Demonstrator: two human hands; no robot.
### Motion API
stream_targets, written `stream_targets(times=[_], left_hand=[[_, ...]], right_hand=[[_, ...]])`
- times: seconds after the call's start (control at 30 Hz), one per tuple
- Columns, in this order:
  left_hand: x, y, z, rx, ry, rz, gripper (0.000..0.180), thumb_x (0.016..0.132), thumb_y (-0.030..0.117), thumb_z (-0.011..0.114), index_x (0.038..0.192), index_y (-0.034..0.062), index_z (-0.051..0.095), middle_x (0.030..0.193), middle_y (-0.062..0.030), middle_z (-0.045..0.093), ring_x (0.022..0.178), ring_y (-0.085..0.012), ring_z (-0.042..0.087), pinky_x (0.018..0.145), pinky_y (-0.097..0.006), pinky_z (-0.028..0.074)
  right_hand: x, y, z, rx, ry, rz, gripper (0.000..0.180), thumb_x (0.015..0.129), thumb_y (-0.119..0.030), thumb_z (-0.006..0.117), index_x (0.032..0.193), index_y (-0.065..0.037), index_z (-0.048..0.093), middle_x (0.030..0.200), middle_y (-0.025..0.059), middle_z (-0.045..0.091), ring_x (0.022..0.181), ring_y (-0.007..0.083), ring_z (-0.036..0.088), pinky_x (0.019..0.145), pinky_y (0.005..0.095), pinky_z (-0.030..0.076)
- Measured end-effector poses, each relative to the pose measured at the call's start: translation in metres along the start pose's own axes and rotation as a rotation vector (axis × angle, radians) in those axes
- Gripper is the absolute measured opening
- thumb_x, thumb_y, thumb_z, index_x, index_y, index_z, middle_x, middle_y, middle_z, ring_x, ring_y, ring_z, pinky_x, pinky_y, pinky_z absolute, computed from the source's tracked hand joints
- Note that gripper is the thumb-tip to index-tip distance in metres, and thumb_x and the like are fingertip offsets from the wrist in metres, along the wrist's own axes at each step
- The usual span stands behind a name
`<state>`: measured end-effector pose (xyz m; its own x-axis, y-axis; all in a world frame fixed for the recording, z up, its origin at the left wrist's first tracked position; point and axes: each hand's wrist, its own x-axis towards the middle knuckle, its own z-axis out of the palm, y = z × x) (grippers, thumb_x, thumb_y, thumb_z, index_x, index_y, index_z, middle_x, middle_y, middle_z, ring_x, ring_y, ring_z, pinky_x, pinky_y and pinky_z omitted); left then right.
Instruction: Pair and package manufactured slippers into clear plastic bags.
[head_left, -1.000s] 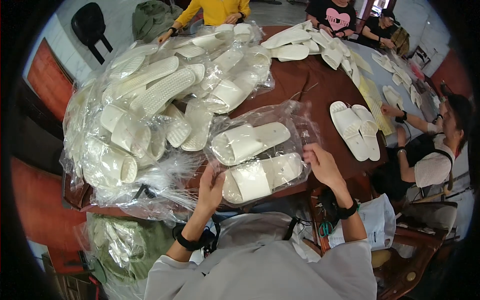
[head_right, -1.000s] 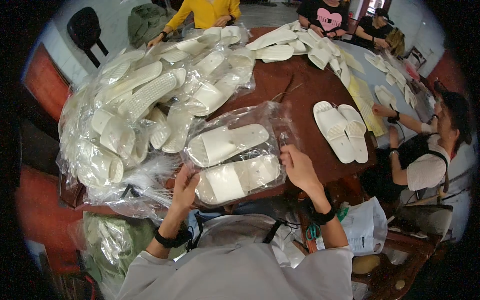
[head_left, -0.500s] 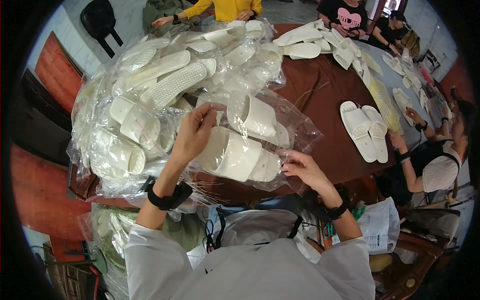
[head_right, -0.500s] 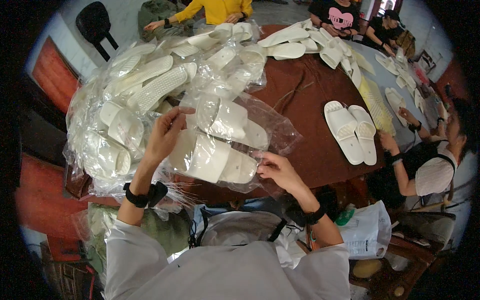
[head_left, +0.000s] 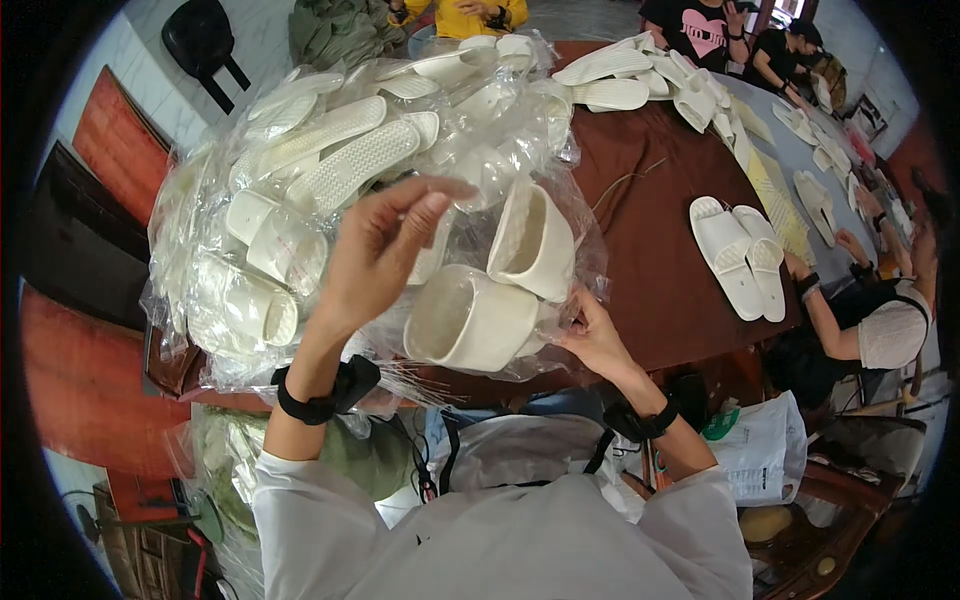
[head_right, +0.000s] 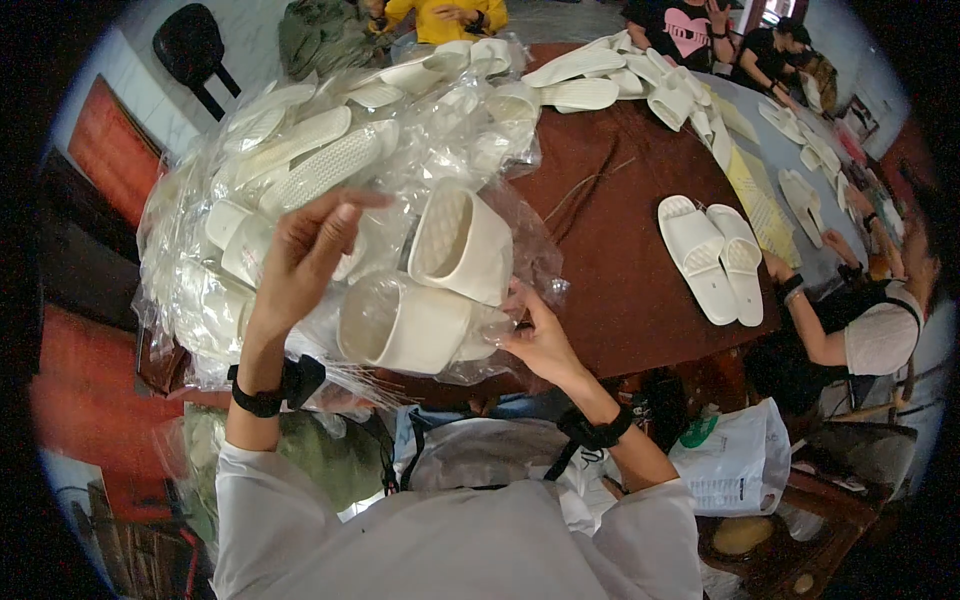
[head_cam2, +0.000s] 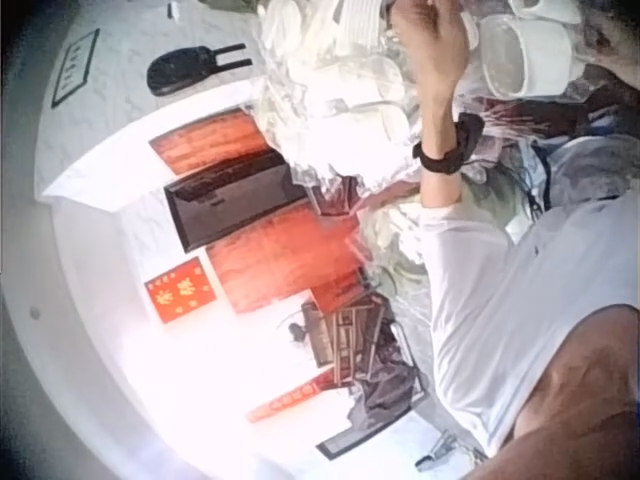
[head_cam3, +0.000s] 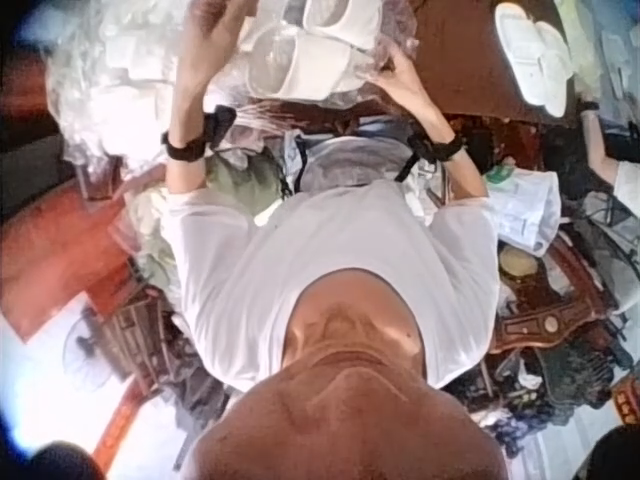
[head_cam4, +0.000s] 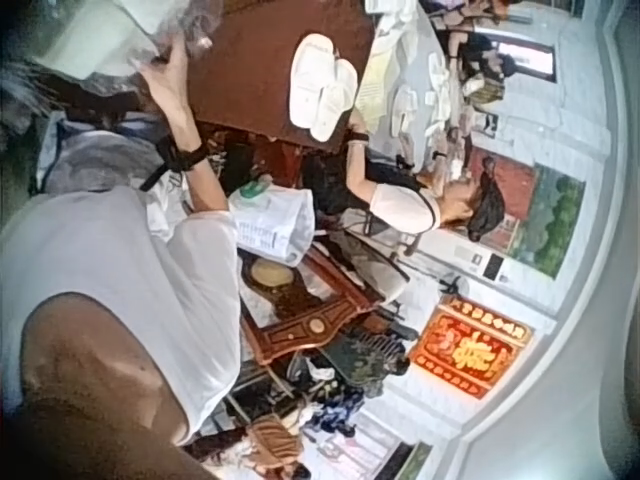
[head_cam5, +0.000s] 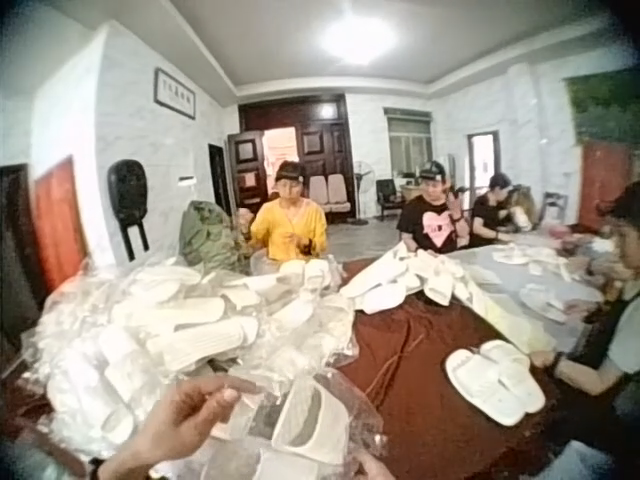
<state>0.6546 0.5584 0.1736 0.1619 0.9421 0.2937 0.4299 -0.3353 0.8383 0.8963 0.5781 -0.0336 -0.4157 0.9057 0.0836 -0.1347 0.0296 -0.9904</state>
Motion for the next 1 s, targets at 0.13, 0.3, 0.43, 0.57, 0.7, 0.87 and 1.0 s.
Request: stream_targets(times=[0.13,0.3,0.43,0.57,0.7,0.87,1.0], left_hand=[[0.005,0.017,-0.018,-0.016,0.183,0.026,0.027,0.098,0.021,0.048,0.106,0.0025,0.067,0.077,0.0041,0.06,0.061,-0.0028,0.039,0.056,-0.019,0.035],[0.009,0.001,-0.047,0.056,0.262,0.036,0.029,0.099,0.023,0.047,0.107,0.0038,0.067,0.063,0.007,0.042,0.059,-0.0024,0.035,0.052,-0.019,0.028],[0.008,-0.006,-0.056,0.005,0.28,-0.068,0.031,0.1,0.027,0.045,0.11,0.0058,0.066,0.061,0.0083,0.035,0.053,-0.0012,0.028,0.047,-0.018,0.022],[0.008,-0.016,-0.067,-0.035,0.281,-0.19,0.035,0.1,0.03,0.042,0.113,0.0061,0.064,0.058,0.0087,0.035,0.047,0.0002,0.027,0.041,-0.018,0.021],[0.0,-0.021,-0.082,-0.075,0.342,-0.239,0.035,0.1,0.03,0.042,0.113,0.0065,0.064,0.058,0.0093,0.034,0.045,0.0002,0.025,0.041,-0.018,0.02],[-0.01,-0.01,-0.083,-0.093,0.322,-0.193,0.035,0.1,0.03,0.042,0.113,0.0062,0.064,0.057,0.0096,0.033,0.044,0.0005,0.024,0.041,-0.018,0.018],[-0.018,-0.005,-0.099,0.037,0.434,-0.138,0.034,0.1,0.032,0.042,0.114,0.0101,0.064,0.058,0.0097,0.034,0.047,0.0007,0.026,0.042,-0.017,0.019]], right_hand=[[-0.001,0.001,-0.001,-0.17,-0.122,-0.018,0.061,0.081,-0.012,0.072,0.134,-0.005,0.043,0.091,0.0029,0.054,0.084,0.0119,0.054,0.068,0.0249,0.047],[-0.001,0.0,-0.005,-0.348,-0.141,0.057,0.046,0.083,-0.012,0.068,0.126,-0.007,0.052,0.091,0.0064,0.059,0.073,0.0122,0.054,0.069,0.0264,0.046],[0.009,-0.004,0.003,-0.303,-0.135,0.087,0.038,0.086,-0.011,0.064,0.122,-0.007,0.053,0.107,0.011,0.06,0.083,0.014,0.057,0.074,0.0281,0.048],[0.031,-0.005,0.022,-0.243,-0.196,0.046,0.043,0.086,-0.011,0.065,0.126,-0.005,0.049,0.113,0.012,0.057,0.092,0.0158,0.058,0.077,0.0294,0.049],[0.058,0.001,0.045,-0.281,-0.244,0.059,0.049,0.083,-0.016,0.067,0.127,-0.005,0.049,0.109,0.0116,0.06,0.09,0.0177,0.059,0.077,0.03,0.049],[0.073,0.012,0.057,-0.509,-0.245,0.008,0.039,0.08,-0.024,0.069,0.112,-0.003,0.06,0.098,0.0139,0.065,0.088,0.024,0.061,0.076,0.0343,0.048],[0.069,0.009,0.062,-0.539,-0.385,0.082,0.036,0.078,-0.032,0.07,0.093,0.0,0.066,0.086,0.0183,0.065,0.081,0.0289,0.062,0.073,0.037,0.046]])
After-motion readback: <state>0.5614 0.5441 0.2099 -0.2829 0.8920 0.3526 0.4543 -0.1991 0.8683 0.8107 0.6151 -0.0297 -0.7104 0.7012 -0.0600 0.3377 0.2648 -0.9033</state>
